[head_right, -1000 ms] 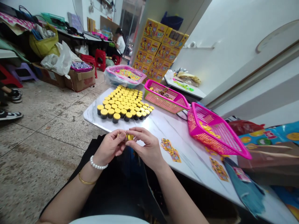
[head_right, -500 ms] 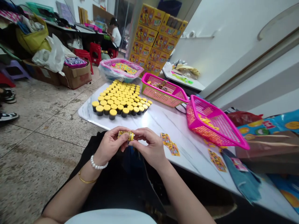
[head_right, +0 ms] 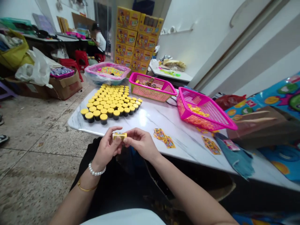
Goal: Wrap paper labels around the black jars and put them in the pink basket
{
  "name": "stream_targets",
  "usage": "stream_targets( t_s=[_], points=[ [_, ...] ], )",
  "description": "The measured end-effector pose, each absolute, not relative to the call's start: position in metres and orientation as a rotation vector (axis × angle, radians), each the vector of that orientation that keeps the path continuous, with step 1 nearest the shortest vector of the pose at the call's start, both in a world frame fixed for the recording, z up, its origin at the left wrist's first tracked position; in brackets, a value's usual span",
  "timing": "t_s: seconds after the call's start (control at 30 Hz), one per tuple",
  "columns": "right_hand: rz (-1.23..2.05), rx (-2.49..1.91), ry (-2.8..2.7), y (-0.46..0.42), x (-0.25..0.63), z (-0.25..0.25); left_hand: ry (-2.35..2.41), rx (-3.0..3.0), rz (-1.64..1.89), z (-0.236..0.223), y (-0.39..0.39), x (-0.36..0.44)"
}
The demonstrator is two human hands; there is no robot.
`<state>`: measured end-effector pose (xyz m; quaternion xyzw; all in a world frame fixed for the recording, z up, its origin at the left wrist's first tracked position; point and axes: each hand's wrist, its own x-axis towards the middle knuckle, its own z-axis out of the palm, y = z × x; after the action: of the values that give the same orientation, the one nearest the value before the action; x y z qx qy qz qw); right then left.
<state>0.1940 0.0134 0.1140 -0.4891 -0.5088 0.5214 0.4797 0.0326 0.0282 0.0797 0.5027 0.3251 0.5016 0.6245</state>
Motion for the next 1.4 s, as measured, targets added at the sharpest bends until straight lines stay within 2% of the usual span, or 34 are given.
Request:
stream_targets(
  t_s=[0.2, 0.5, 0.7, 0.77, 0.9, 0.97, 1.1, 1.2, 1.3, 1.4],
  points=[
    [1.271, -0.983, -1.351, 0.007, 0.209, 0.120, 0.749, 1.029, 0.979, 0.089, 0.033, 0.038],
    [0.855, -0.887, -1.242, 0.027, 0.231, 0.150, 0.425, 0.857, 0.908, 0.147, 0.071, 0.086],
    [0.769, -1.066, -1.604, 0.048, 0.253, 0.153, 0.532, 0.708, 0.907, 0.114, 0.061, 0.098],
    [0.775, -1.142, -1.553, 0.086, 0.272, 0.170, 0.549, 0.667, 0.892, 0.104, 0.058, 0.096],
    [0.560, -1.227, -1.239, 0.171, 0.322, 0.217, 0.545, 0.621, 0.923, 0.102, 0.059, 0.091],
    [0.571, -1.403, -1.321, 0.186, 0.344, 0.223, 0.529, 0.609, 0.937, 0.103, 0.060, 0.090],
    [0.607, -1.666, -1.681, 0.134, 0.362, 0.185, 0.472, 0.619, 0.890, 0.101, 0.057, 0.088],
    [0.562, -1.682, -1.958, 0.071, 0.364, 0.141, 0.448, 0.659, 0.824, 0.099, 0.054, 0.087],
    [0.528, -1.683, -1.873, 0.035, 0.365, 0.106, 0.454, 0.699, 0.801, 0.100, 0.053, 0.089],
    [0.387, -1.671, -1.815, 0.030, 0.362, 0.094, 0.480, 0.717, 0.808, 0.101, 0.054, 0.092]
  ],
)
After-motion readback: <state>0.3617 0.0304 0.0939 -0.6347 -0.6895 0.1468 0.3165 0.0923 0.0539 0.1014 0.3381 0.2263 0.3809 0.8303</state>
